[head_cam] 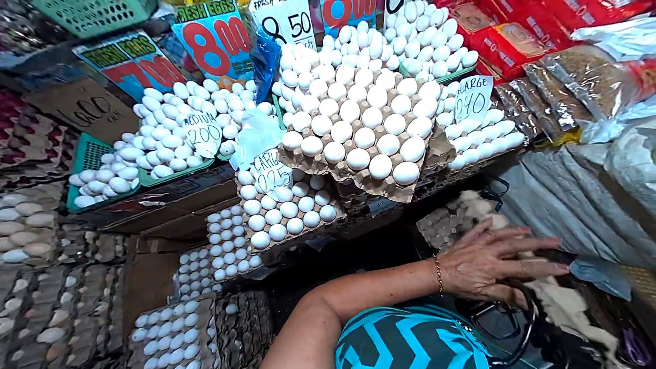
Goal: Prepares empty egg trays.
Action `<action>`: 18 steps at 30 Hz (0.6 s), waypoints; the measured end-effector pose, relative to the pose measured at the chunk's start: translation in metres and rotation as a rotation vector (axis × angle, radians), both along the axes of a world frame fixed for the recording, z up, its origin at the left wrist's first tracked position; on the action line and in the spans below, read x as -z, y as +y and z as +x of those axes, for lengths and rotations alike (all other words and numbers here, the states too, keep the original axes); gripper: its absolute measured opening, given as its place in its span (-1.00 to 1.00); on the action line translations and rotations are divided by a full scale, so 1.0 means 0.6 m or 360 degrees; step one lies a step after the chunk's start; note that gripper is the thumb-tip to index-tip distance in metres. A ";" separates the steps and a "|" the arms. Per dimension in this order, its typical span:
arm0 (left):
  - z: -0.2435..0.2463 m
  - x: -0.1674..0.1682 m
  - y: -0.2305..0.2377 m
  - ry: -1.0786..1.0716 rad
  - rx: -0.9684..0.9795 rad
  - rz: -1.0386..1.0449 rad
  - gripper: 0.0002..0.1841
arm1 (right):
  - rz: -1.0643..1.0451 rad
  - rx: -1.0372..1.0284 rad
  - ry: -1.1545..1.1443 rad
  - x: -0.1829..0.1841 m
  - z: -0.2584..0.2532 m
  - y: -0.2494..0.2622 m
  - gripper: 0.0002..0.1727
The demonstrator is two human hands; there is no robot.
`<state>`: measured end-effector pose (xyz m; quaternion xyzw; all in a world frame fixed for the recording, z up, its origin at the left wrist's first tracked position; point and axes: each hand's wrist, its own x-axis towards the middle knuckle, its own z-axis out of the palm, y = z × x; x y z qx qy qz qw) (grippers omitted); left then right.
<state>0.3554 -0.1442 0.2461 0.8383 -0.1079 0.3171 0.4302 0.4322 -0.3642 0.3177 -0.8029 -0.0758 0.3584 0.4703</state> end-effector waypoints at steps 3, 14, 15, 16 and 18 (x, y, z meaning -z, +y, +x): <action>-0.033 -0.039 0.045 -0.0297 -0.0499 0.0039 -0.45 | -0.0162 0.0195 0.0072 0.043 0.080 -0.016 -0.69; -0.234 -0.070 0.265 0.0628 -0.1115 0.0839 -0.37 | 0.0284 -0.0062 -0.0428 0.219 0.279 0.008 -0.46; -0.229 -0.069 0.270 0.0654 -0.1148 0.0870 -0.42 | 0.0352 -0.0095 -0.0411 0.218 0.284 0.022 -0.49; -0.224 -0.071 0.273 0.0682 -0.1167 0.0878 -0.44 | 0.0454 -0.0119 -0.0373 0.215 0.286 0.037 -0.52; -0.213 -0.076 0.280 0.0719 -0.1205 0.0882 -0.51 | 0.0626 -0.0137 -0.0271 0.213 0.289 0.060 -0.58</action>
